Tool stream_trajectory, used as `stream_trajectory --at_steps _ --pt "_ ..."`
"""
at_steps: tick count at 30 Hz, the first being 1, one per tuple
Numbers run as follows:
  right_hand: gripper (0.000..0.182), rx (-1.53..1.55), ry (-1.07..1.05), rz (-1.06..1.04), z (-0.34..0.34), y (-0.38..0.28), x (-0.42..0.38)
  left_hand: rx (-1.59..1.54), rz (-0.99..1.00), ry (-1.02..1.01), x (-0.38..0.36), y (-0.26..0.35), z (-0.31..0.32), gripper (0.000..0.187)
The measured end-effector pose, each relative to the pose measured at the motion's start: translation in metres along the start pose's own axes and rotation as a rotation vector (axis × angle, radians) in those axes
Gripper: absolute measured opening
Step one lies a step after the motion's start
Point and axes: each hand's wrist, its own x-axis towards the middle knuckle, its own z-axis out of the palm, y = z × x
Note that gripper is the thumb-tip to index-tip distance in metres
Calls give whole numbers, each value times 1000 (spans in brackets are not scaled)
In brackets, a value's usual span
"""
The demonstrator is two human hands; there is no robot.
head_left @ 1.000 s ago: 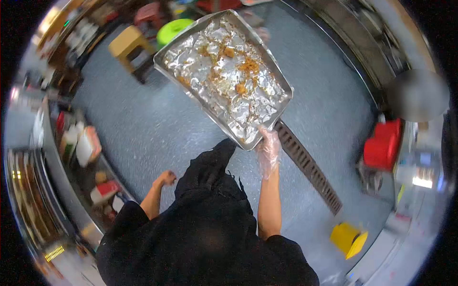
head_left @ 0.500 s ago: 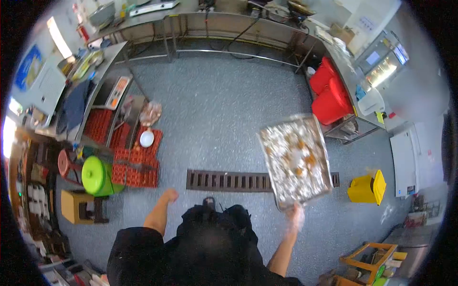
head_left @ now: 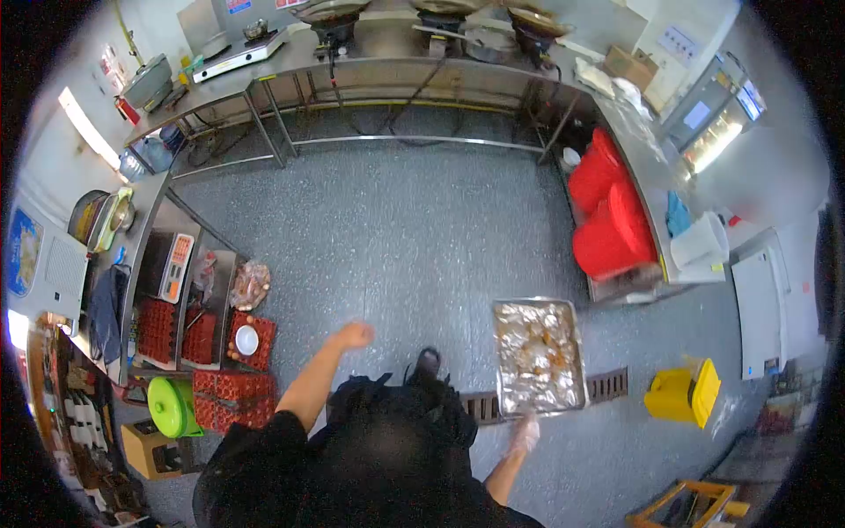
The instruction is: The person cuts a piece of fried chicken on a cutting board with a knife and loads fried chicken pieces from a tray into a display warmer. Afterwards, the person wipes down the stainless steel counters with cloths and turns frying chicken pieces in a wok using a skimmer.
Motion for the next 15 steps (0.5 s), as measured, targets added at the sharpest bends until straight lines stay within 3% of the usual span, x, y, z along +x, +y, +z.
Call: stream_trajectory --at_steps 1,3,4,5,6,7,9,11,13,14,15 --pt "38 55 -23 50 26 -68 23 7 -49 -59 8 -15 -1 33" --pt "29 147 -125 135 69 -199 78 92 46 -81 32 -44 -30 31" --pt "25 183 -206 172 86 -263 111 77 -147 12 15 -64 -24 30" --pt "23 300 -293 129 119 -284 148 118 -264 -82 14 -103 -12 28" --pt "21 420 -386 97 152 -308 183 217 -236 -177 5 -122 -13 28" --pt "19 678 -445 196 188 -337 215 316 -207 -269 -5 -134 -16 29" --pt "16 617 -535 188 253 -390 264 381 -123 -157 -32 -144 -10 29" --pt "16 627 -598 193 307 -439 285 367 -141 -362 -32 -144 -7 31" --pt "18 682 -642 213 361 -496 293 102 -334 -471 -17 -138 -9 31" --pt "20 886 -741 208 393 -521 296 -204 -561 -436 -5 -137 -13 31" --pt "19 735 -755 91 415 -523 306 -566 -799 -354 7 -132 -15 32"
